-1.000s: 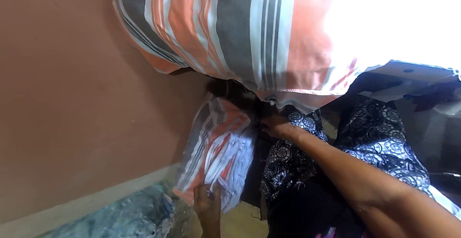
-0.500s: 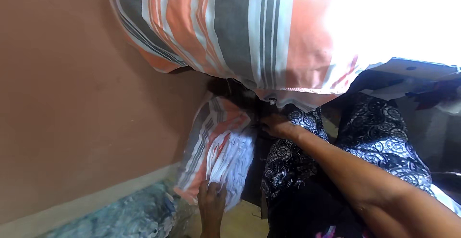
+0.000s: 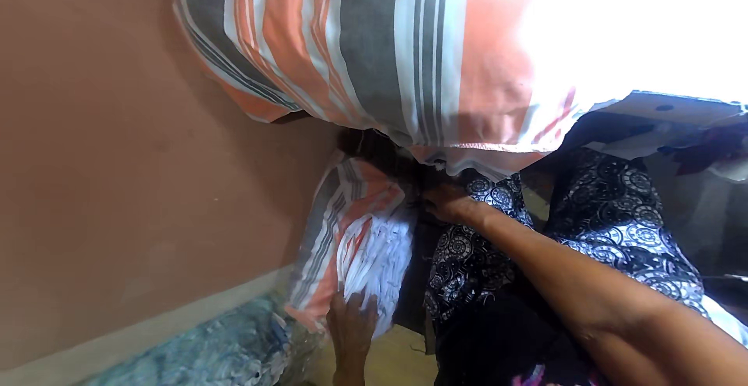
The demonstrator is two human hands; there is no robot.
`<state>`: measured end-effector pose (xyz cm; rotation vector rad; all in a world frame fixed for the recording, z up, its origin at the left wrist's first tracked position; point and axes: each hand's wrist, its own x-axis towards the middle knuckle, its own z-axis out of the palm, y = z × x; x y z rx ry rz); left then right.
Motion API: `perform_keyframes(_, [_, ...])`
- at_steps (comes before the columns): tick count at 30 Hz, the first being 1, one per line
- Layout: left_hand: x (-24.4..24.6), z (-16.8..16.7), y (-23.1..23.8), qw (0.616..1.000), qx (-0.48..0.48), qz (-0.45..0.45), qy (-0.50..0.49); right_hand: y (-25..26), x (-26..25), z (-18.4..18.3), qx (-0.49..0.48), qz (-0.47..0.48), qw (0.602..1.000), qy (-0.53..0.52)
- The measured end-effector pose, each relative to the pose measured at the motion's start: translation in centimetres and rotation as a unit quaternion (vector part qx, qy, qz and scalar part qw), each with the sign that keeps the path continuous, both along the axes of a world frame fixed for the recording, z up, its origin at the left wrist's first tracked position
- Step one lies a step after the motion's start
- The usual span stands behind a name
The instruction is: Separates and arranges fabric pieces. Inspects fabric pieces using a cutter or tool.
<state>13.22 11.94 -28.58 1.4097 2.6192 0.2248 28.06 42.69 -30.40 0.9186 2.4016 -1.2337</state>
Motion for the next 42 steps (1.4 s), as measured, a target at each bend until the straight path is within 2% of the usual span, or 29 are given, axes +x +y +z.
perform_keyframes(3, [-1.0,1.1,0.0,0.996,0.086,0.014,0.021,-0.1,0.1,-0.3,0.006,-0.007,1.000,0.020])
perform_keyframes(7, [-1.1,1.2,0.1,0.994,0.107,0.000,0.003,-0.3,0.1,-0.9,0.010,-0.013,0.999,0.030])
perform_keyframes(10, [-0.4,-0.2,-0.1,0.997,0.075,-0.027,0.017,-0.2,0.0,-0.7,0.011,-0.010,1.000,0.018])
perform_keyframes(14, [1.0,-1.3,-0.3,0.999,-0.014,-0.007,0.032,-0.2,0.0,-0.7,0.010,-0.009,1.000,0.009])
perform_keyframes(16, [0.8,-1.2,-0.2,0.999,-0.042,-0.005,0.031,-0.2,0.0,-0.7,0.013,-0.009,1.000,0.009])
perform_keyframes(18, [0.1,-0.2,0.0,0.998,-0.061,0.006,-0.012,-0.2,0.0,-0.5,0.009,-0.009,1.000,0.012])
perform_keyframes(20, [-0.8,0.5,-0.1,0.999,-0.009,0.013,-0.045,-0.2,0.0,-0.4,0.005,-0.011,1.000,0.015])
perform_keyframes(22, [-1.1,0.5,-0.4,0.997,0.073,0.010,-0.011,-0.2,0.1,-0.7,0.008,-0.013,1.000,0.021])
perform_keyframes(25, [-0.8,0.4,-0.2,0.994,0.107,0.035,-0.009,-0.3,0.0,-0.9,0.011,-0.009,1.000,0.017])
perform_keyframes(30, [0.4,-1.3,0.0,0.999,0.048,0.019,0.014,-0.2,0.0,-0.6,0.007,-0.001,1.000,0.001])
perform_keyframes(33, [1.4,-1.4,0.3,0.999,-0.025,0.030,-0.002,-0.4,0.0,-0.3,0.006,-0.008,1.000,0.010])
perform_keyframes(35, [1.3,-1.3,0.3,0.999,-0.031,0.025,-0.016,-0.3,0.1,-0.2,0.007,-0.011,1.000,0.007])
perform_keyframes(37, [0.6,-0.7,0.3,0.999,-0.015,0.024,-0.030,-0.3,0.1,-0.3,0.011,-0.007,1.000,0.011])
perform_keyframes(42, [-0.5,0.0,0.0,0.993,0.109,0.033,-0.015,-0.4,0.2,0.1,0.010,0.000,1.000,0.009])
